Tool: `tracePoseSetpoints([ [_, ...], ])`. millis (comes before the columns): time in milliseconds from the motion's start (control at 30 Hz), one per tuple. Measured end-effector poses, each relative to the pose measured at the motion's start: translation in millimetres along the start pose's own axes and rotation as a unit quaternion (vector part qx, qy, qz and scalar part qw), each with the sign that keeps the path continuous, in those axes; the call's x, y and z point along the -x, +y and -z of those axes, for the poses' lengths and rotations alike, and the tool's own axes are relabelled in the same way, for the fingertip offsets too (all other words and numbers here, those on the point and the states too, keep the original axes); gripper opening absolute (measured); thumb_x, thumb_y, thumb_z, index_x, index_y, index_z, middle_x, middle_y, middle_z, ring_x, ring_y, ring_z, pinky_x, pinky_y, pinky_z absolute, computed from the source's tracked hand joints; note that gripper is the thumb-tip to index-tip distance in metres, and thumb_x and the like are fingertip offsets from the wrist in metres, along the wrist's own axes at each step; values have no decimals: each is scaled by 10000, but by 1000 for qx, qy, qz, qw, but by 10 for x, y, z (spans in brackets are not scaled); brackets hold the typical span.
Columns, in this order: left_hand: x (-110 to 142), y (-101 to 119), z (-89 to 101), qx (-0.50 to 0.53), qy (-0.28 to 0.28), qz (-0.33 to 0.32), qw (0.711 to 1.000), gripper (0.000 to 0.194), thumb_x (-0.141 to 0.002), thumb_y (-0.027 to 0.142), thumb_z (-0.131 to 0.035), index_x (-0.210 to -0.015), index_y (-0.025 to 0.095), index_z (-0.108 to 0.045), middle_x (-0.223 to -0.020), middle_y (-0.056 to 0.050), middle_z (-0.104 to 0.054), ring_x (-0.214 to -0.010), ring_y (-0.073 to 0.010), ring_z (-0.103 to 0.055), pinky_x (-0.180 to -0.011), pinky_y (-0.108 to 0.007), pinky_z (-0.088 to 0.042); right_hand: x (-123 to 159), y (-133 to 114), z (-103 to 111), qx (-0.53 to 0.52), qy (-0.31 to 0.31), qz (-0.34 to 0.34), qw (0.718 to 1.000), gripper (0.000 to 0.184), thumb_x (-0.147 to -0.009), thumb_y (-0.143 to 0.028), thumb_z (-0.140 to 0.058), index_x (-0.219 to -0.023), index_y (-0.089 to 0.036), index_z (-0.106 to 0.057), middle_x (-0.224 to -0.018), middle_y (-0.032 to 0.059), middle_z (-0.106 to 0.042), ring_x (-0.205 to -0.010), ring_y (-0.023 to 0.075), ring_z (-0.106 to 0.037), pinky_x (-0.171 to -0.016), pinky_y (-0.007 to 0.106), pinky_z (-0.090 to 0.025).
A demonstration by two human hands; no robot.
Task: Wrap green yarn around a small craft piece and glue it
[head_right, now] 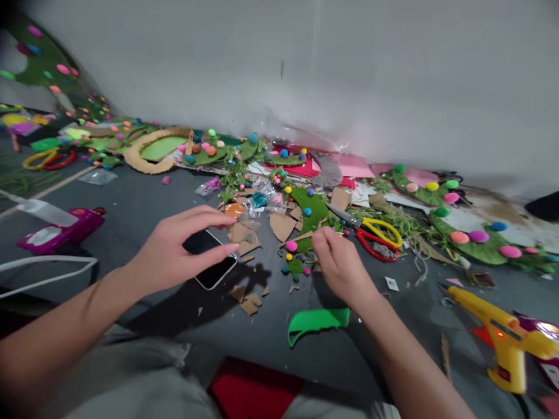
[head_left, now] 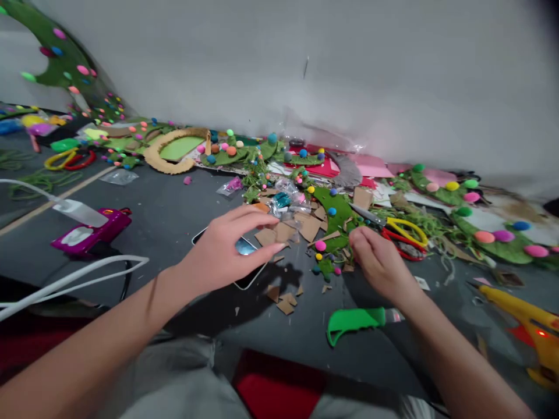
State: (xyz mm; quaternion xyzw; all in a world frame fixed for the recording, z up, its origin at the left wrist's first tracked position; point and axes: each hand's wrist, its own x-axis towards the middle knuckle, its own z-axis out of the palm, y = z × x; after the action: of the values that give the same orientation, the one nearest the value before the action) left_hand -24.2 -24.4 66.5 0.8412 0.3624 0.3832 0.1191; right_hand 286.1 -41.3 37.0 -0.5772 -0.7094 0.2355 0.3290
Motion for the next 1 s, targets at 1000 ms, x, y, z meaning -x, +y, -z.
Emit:
tracePoseSetpoints([
  [1000,159,-185,-474,51,15,100,994,330,-918,398,-764,-1196,222,-734,-1219,-72,-766,-1150,-241,-714,-1047,-441,-559,-34,-117,-446,20,-116,75,990,261,-962,-392,-638,-1110,-194,-719,-976,47,-726,-823,161,-637,-737,295,-467],
])
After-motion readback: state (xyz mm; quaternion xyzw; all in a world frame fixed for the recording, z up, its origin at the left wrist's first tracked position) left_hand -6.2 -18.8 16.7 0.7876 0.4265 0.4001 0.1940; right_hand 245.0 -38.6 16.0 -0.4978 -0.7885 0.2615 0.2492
